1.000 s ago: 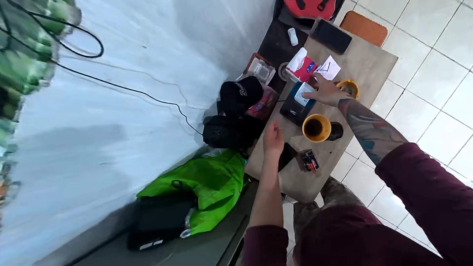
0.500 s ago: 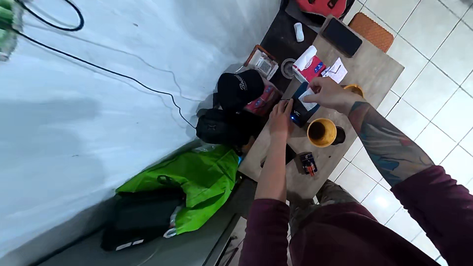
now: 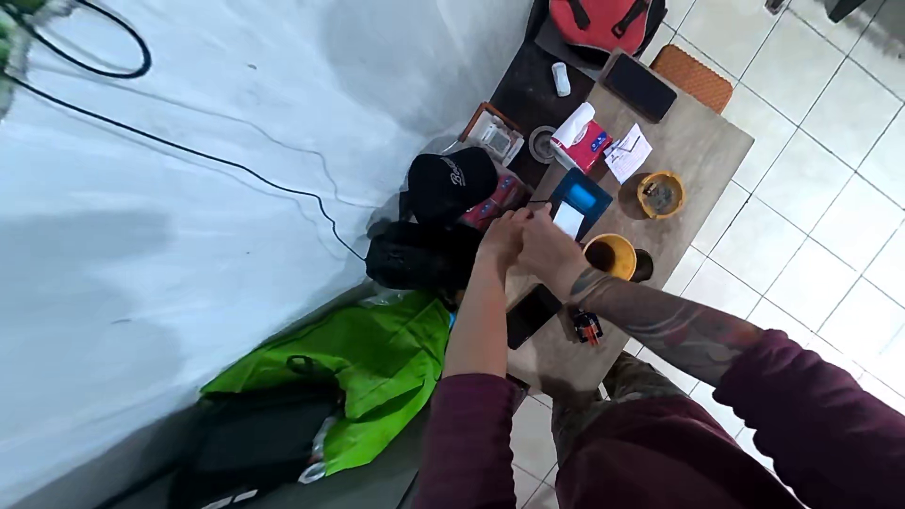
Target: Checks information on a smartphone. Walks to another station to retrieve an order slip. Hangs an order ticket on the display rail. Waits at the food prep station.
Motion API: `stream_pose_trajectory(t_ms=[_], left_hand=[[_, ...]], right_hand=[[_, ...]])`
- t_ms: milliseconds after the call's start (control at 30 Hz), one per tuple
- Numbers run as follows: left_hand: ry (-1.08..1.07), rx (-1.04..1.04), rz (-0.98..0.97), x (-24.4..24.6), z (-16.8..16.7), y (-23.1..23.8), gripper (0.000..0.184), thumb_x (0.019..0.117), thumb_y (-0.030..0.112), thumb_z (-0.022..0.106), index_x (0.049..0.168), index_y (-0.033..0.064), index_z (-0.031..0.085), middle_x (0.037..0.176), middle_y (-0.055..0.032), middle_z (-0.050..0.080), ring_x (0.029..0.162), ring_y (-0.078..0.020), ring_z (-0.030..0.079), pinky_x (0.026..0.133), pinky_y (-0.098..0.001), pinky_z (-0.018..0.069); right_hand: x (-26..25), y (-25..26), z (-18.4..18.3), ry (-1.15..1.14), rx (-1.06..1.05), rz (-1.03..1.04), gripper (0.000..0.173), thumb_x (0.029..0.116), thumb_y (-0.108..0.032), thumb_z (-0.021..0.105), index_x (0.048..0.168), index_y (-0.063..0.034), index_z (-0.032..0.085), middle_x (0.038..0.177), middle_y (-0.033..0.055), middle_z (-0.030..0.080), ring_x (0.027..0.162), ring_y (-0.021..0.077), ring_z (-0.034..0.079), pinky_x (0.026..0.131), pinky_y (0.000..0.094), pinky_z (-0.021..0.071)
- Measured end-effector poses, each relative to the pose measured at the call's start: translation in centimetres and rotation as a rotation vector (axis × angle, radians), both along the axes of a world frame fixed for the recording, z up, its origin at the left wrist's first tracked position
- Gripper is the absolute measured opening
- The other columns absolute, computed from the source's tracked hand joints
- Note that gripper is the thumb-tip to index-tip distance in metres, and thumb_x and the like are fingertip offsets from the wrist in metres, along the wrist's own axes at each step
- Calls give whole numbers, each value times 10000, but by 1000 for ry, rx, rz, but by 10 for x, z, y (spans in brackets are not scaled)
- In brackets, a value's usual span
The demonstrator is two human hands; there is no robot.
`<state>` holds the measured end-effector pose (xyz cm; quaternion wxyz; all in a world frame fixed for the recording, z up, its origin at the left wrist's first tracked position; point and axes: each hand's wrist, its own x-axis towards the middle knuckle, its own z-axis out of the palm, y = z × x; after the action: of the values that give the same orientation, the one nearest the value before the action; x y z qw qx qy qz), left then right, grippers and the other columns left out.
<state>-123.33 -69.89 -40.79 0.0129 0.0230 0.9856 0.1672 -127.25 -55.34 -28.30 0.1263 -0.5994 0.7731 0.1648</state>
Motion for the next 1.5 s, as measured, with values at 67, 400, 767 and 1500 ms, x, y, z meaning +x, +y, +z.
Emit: stream_pose_trajectory(t_ms=[67,400,767,1500], left_hand=[[-200,-35,-54,-12,-32,-13,840,908,219,689,1580,497,268,1434,-72,551,1263,-369,558,905,-632,528],[-415,-130,-32,-27,6,-6,1069,835,17,711,1567,588,181,1422,-74,555,1295,-412,526,907,-682,507],[-517,1804,3,213,194,132,988,914,796,429,1491,-6,466,1381,-207,613,1244,-311,615,1075,-483,498],[-695,1452,-412,533,276,433,589,983,26,655,1532,48,445,1054,-232,732,875,-339,745,804,-475,650]], right_hand=[[28,-4,-40,53,152,10,229,1008,-28,497,1109,62,682,1183,228,679,1163,386,632,1050,573,484],[109,53,-39,-735,227,-780,434,1034,-32,464,1466,5,438,1529,234,437,1323,452,503,975,715,437],[149,191,124,-1465,-429,-317,192,999,-240,676,1088,-77,726,1015,45,725,917,126,691,857,350,603],[522,567,197,-664,-1274,-1109,199,946,-268,760,1084,-123,753,875,-37,753,721,98,723,651,322,661]])
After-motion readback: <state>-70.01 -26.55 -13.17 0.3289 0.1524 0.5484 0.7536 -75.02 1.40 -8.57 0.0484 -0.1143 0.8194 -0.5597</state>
